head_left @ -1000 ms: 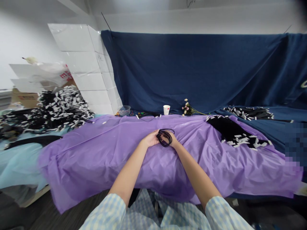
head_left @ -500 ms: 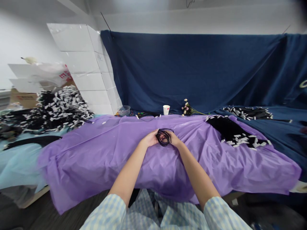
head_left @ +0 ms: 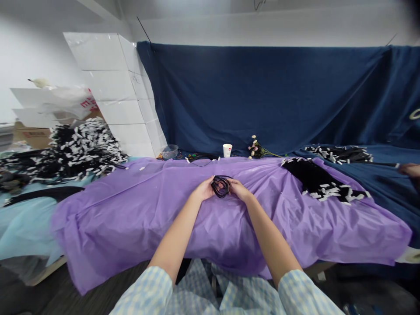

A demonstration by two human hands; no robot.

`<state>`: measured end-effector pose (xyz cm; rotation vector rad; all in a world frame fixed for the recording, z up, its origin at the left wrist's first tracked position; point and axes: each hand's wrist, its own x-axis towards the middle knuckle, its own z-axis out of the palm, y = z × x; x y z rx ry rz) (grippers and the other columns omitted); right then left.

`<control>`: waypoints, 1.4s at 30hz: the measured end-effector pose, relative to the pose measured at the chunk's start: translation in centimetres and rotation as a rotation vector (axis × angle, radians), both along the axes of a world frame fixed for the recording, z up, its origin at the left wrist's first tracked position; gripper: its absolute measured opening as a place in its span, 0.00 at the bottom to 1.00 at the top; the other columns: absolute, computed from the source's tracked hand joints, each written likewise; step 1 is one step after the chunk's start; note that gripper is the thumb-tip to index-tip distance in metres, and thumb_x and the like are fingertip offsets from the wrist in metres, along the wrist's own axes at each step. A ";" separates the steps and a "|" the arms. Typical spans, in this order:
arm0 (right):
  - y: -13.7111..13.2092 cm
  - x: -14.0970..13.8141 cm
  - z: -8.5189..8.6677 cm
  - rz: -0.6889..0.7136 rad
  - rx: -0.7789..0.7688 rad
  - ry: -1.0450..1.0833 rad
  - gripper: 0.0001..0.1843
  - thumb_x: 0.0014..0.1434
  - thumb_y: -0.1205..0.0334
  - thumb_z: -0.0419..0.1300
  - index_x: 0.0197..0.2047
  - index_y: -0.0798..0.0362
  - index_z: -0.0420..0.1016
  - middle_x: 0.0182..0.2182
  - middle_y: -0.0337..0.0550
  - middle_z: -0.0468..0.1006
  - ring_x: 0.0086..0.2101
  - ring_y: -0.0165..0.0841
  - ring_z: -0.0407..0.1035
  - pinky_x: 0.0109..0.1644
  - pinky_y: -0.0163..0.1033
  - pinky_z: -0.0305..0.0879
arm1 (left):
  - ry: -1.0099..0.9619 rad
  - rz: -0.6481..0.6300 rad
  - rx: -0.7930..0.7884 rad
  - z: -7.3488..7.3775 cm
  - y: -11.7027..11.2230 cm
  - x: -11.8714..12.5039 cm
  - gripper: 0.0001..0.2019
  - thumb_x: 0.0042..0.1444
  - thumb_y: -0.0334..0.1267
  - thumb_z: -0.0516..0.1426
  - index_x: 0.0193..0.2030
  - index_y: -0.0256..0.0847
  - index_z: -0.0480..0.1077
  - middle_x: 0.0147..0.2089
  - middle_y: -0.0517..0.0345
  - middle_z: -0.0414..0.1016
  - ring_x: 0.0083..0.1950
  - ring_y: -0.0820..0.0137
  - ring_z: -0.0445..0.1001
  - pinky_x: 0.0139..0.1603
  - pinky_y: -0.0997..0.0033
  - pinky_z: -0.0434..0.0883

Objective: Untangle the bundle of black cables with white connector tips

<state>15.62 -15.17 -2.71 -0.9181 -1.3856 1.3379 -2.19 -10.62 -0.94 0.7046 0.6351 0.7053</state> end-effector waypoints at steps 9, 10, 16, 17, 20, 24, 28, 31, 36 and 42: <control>0.0 0.4 0.5 -0.027 -0.172 0.088 0.15 0.65 0.54 0.55 0.45 0.59 0.71 0.34 0.40 0.73 0.29 0.25 0.69 0.32 0.33 0.69 | -0.027 0.064 -0.005 0.3 0.2 -0.2 0.16 0.63 0.47 0.53 0.46 0.34 0.70 0.41 0.52 0.74 0.39 0.69 0.74 0.41 0.63 0.73; -0.1 0.4 0.5 -0.043 -0.179 0.096 0.15 0.65 0.54 0.56 0.45 0.59 0.71 0.34 0.40 0.73 0.29 0.25 0.69 0.32 0.33 0.69 | -0.031 0.076 -0.006 0.2 0.3 -0.2 0.16 0.63 0.47 0.53 0.46 0.34 0.70 0.42 0.52 0.74 0.39 0.70 0.74 0.41 0.63 0.73; 0.2 0.4 0.1 -0.274 -0.182 0.187 0.14 0.65 0.55 0.56 0.46 0.58 0.70 0.35 0.41 0.73 0.30 0.26 0.69 0.32 0.33 0.70 | -0.037 0.092 -0.013 0.3 0.4 -0.4 0.17 0.63 0.47 0.53 0.47 0.34 0.70 0.42 0.52 0.74 0.38 0.70 0.73 0.40 0.65 0.73; 0.3 0.5 0.1 -0.317 -0.182 0.207 0.15 0.65 0.56 0.56 0.48 0.58 0.70 0.37 0.42 0.73 0.31 0.27 0.70 0.34 0.34 0.70 | -0.034 0.086 -0.015 0.4 0.3 -0.4 0.16 0.63 0.47 0.53 0.47 0.34 0.70 0.42 0.52 0.74 0.38 0.70 0.74 0.40 0.65 0.73; 0.5 0.9 0.0 -0.412 -0.187 0.256 0.16 0.65 0.56 0.57 0.50 0.58 0.69 0.41 0.44 0.73 0.35 0.29 0.71 0.38 0.37 0.72 | -0.022 0.060 -0.026 0.8 -0.1 -0.4 0.16 0.63 0.45 0.53 0.46 0.34 0.70 0.42 0.51 0.74 0.39 0.70 0.74 0.41 0.64 0.74; 0.7 1.2 0.0 -0.469 -0.189 0.297 0.16 0.64 0.57 0.57 0.51 0.57 0.69 0.42 0.45 0.73 0.37 0.30 0.71 0.39 0.38 0.72 | -0.021 0.049 -0.037 1.2 -0.5 -0.3 0.15 0.63 0.45 0.53 0.46 0.33 0.70 0.43 0.51 0.74 0.42 0.68 0.75 0.43 0.62 0.74; 0.8 1.0 0.0 -0.485 -0.183 0.302 0.15 0.65 0.57 0.57 0.51 0.57 0.69 0.41 0.44 0.73 0.34 0.28 0.70 0.36 0.36 0.72 | -0.036 0.061 -0.048 1.2 -0.6 -0.2 0.15 0.63 0.44 0.54 0.46 0.33 0.70 0.43 0.51 0.74 0.43 0.67 0.75 0.45 0.60 0.73; 0.9 0.9 -0.1 -0.492 -0.161 0.284 0.15 0.65 0.57 0.57 0.51 0.58 0.68 0.40 0.43 0.73 0.34 0.28 0.70 0.35 0.36 0.72 | -0.040 0.075 -0.057 1.2 -0.5 -0.3 0.14 0.63 0.44 0.54 0.45 0.33 0.70 0.42 0.52 0.74 0.41 0.68 0.74 0.42 0.63 0.74; 0.9 0.6 -0.4 -0.473 -0.115 0.212 0.15 0.65 0.57 0.57 0.51 0.57 0.69 0.40 0.44 0.73 0.34 0.28 0.70 0.36 0.36 0.72 | -0.062 0.102 -0.054 1.2 -0.4 -0.3 0.14 0.63 0.43 0.54 0.46 0.33 0.70 0.42 0.52 0.74 0.40 0.69 0.74 0.41 0.64 0.74; 1.4 0.5 -1.5 -0.491 -0.033 0.075 0.15 0.64 0.57 0.57 0.51 0.58 0.69 0.42 0.44 0.73 0.36 0.29 0.71 0.37 0.37 0.72 | -0.091 0.135 -0.040 1.2 -0.3 -0.1 0.14 0.63 0.43 0.54 0.46 0.33 0.70 0.44 0.51 0.74 0.42 0.68 0.75 0.43 0.63 0.74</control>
